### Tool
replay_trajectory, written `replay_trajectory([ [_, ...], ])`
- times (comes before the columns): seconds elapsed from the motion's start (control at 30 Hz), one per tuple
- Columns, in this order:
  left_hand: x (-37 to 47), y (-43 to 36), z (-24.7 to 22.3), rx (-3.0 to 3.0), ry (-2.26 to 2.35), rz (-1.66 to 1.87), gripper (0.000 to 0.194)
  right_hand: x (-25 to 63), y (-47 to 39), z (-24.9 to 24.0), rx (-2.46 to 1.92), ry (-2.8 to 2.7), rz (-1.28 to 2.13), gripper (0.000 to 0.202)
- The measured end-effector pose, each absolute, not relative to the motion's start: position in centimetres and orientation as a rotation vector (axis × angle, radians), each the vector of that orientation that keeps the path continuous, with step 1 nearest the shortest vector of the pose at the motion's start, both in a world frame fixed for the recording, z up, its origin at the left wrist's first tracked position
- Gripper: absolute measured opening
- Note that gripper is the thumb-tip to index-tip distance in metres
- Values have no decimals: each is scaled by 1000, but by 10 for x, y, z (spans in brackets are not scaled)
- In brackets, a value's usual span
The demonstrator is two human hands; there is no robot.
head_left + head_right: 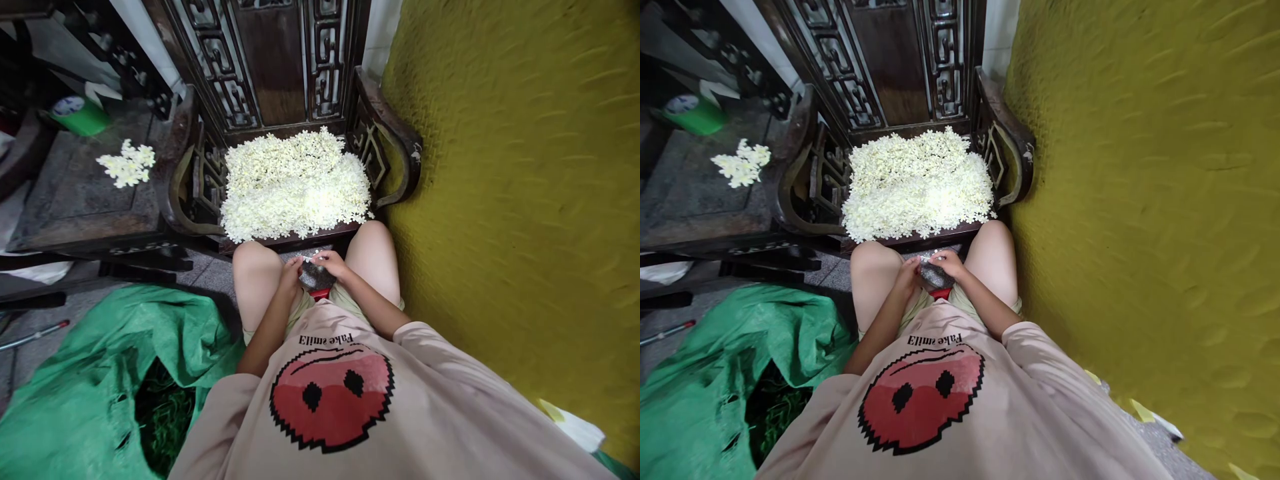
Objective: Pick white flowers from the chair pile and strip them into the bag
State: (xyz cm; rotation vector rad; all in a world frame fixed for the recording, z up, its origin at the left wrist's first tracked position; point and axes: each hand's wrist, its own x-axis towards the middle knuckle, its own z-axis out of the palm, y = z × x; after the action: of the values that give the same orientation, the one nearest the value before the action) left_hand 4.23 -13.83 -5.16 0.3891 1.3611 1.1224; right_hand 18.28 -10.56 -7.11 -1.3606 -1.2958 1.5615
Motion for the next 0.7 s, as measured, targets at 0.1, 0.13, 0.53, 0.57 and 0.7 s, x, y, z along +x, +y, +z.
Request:
replay_trajectory([
  [0.1, 41, -138, -53, 335, 1346, 1185, 35, 184, -97, -68, -1336, -1303, 1563, 36],
  [0.13, 40, -138, -53, 323, 1359, 1207, 35, 184, -89, -64, -1345, -1303, 1518, 38],
  [0.53, 43, -145, -64, 323, 1426, 1154, 26, 210, 33, -9, -1580, -1623, 932, 34],
  [0.57, 42, -144, -65, 337, 1427, 1140, 26, 221, 17, -9, -1544, -1635, 846, 32],
  [0.7, 47, -138, -72, 453, 1492, 1026, 19, 268, -84, -9, -1532, -1496, 508, 31],
])
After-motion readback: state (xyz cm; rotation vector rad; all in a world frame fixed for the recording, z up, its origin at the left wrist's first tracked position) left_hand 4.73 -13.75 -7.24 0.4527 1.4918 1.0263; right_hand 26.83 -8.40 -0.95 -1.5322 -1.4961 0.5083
